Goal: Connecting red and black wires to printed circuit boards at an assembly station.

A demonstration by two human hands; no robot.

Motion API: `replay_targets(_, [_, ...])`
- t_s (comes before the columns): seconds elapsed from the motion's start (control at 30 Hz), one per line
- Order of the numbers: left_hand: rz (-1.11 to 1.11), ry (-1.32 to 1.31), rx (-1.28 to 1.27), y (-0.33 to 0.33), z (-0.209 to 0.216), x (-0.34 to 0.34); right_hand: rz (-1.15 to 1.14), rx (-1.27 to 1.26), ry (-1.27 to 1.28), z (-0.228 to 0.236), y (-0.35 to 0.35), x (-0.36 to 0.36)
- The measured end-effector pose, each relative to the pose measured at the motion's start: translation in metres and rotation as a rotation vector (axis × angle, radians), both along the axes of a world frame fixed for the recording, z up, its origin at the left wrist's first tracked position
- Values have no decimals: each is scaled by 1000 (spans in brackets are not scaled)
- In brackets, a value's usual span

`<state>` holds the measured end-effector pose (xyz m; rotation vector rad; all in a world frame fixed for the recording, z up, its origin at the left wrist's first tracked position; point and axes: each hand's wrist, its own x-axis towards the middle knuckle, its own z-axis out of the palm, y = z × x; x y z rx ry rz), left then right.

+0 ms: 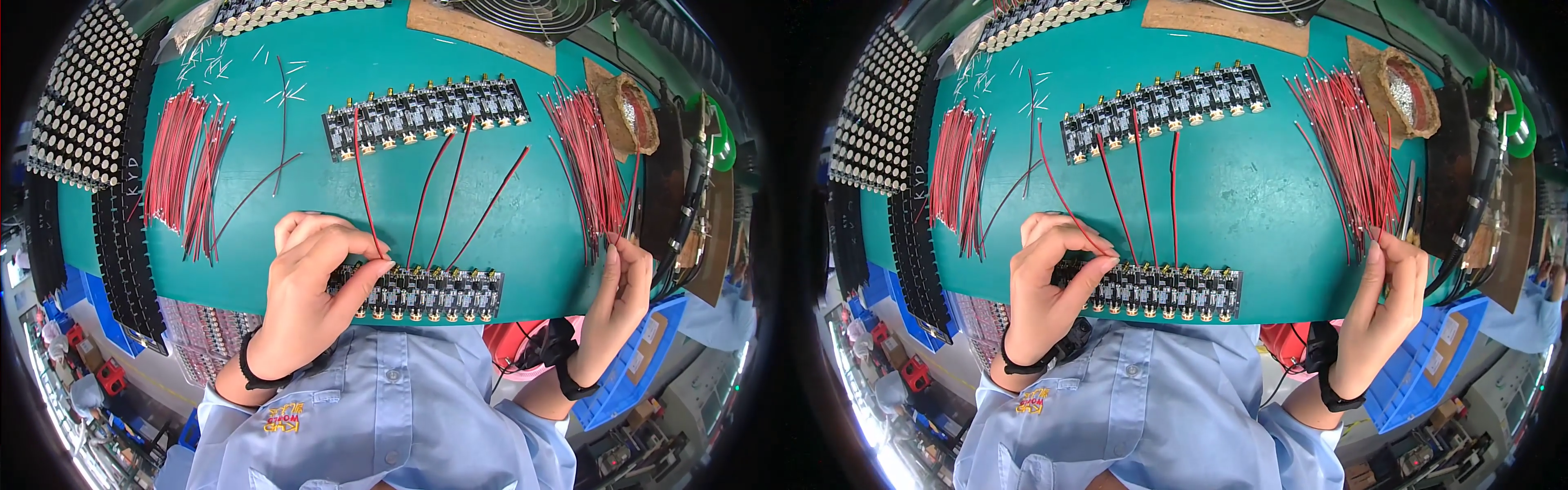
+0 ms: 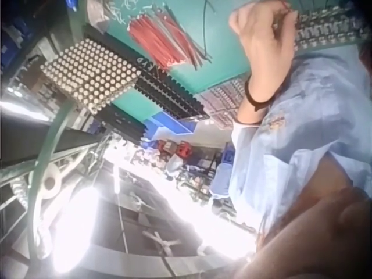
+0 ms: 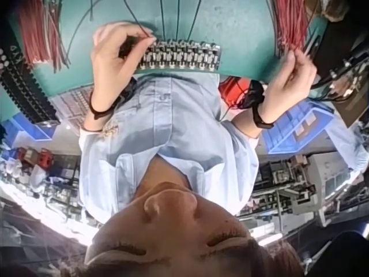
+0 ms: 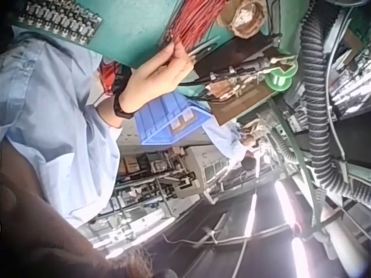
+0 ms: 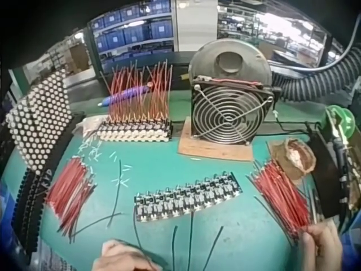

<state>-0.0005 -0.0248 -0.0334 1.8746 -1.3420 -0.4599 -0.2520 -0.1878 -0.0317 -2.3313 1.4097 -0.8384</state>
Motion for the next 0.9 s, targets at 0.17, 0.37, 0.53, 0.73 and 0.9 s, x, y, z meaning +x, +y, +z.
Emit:
replay_targets(0.17, [-17, -22, -2, 0, -2, 1, -36, 63, -64, 0, 6, 2])
replay_targets(0.37, [-42, -33, -2, 1, -1, 1, -56, 112, -203, 0, 8, 0])
replay_targets(0.53, [-46, -41, 0, 1, -2, 1, -28, 85, -195, -2, 7, -2])
replay_targets(0.73, [-36, -34, -12, 1, -4, 0, -36, 128, -297, -4, 8, -3])
replay_targets(0.9, [-36, -31, -14, 3, -6, 0, -84, 156, -337, -3, 11, 0])
